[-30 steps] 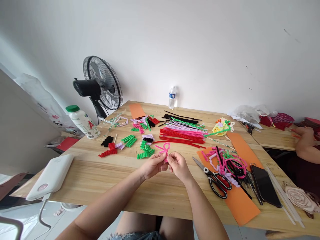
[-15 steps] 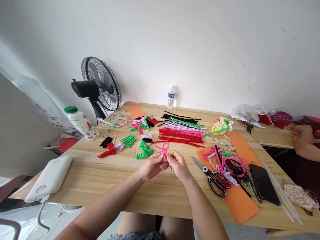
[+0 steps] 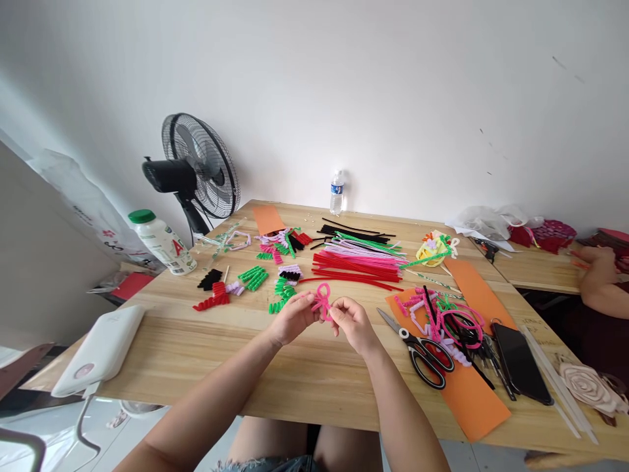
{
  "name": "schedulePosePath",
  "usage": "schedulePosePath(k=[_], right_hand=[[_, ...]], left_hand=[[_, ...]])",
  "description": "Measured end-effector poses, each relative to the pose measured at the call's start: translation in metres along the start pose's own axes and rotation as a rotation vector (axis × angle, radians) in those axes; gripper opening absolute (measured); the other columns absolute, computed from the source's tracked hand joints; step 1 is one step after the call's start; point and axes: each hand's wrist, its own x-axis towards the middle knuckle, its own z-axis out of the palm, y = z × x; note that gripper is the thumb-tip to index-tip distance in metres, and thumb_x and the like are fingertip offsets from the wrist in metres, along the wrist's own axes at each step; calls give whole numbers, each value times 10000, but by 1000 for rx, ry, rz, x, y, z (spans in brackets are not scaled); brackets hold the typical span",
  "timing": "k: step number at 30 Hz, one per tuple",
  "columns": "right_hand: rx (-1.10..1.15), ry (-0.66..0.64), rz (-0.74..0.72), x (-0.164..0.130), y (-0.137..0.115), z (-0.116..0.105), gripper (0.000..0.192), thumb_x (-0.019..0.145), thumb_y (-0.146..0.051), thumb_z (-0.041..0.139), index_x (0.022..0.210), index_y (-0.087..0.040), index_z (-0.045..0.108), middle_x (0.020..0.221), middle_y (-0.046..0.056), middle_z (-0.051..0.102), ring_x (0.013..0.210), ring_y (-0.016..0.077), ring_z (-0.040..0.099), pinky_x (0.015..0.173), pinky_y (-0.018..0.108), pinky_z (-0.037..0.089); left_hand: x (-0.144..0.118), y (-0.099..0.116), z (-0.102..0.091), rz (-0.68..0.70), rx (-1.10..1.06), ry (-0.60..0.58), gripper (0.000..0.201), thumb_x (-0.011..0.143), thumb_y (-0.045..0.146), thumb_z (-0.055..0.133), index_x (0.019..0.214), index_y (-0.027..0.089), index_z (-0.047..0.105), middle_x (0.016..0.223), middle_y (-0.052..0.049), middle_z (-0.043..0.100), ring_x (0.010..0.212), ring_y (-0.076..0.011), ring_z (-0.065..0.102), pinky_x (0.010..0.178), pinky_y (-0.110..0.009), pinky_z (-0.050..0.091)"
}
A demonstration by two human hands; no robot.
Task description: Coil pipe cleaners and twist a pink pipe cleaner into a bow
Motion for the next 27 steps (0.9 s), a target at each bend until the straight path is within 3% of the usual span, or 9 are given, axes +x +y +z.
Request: schedulePosePath(k=[4, 13, 17, 21, 27], right_hand=[[5, 18, 26, 0, 1, 0, 241, 762, -392, 647, 700, -172, 571, 595, -3, 589, 466, 105, 489, 459, 251, 402], [338, 258, 52, 9, 9, -2, 247, 657, -349, 757, 724, -187, 583, 564, -40, 551, 454, 87, 485, 374, 196, 371], [347, 280, 33, 11, 11, -3, 249, 659, -350, 756, 734, -189, 582, 559, -39, 563, 463, 90, 495, 415, 208, 392], [359, 284, 9, 12, 13, -2, 253, 643, -332, 768, 764, -199, 591, 605, -36, 586, 512, 108, 522, 508, 252, 438], [354, 283, -18, 12, 13, -2, 231, 647, -315, 765, 776, -212, 603, 618, -31, 584, 523, 118, 515, 527, 278, 445]], left_hand=[[2, 2, -2, -27, 50, 91, 267, 660, 343, 736, 660, 99, 626, 593, -32, 592, 502, -98, 505, 536, -241, 360], [1, -16, 3, -14, 41, 133, 259, 575, 314, 793, 669, 98, 685, 610, -35, 616, 583, -103, 514, 625, -261, 390], [-1, -18, 5, -19, 119, 77, 273, 618, 335, 768, 725, 107, 662, 654, -45, 628, 576, -107, 522, 590, -253, 375], [1, -15, 4, 45, 192, 117, 310, 653, 406, 728, 680, 117, 622, 585, -20, 588, 535, -100, 484, 546, -240, 353], [2, -13, 5, 48, 249, 110, 336, 630, 426, 735, 653, 116, 609, 573, -27, 592, 506, -97, 477, 521, -237, 350]])
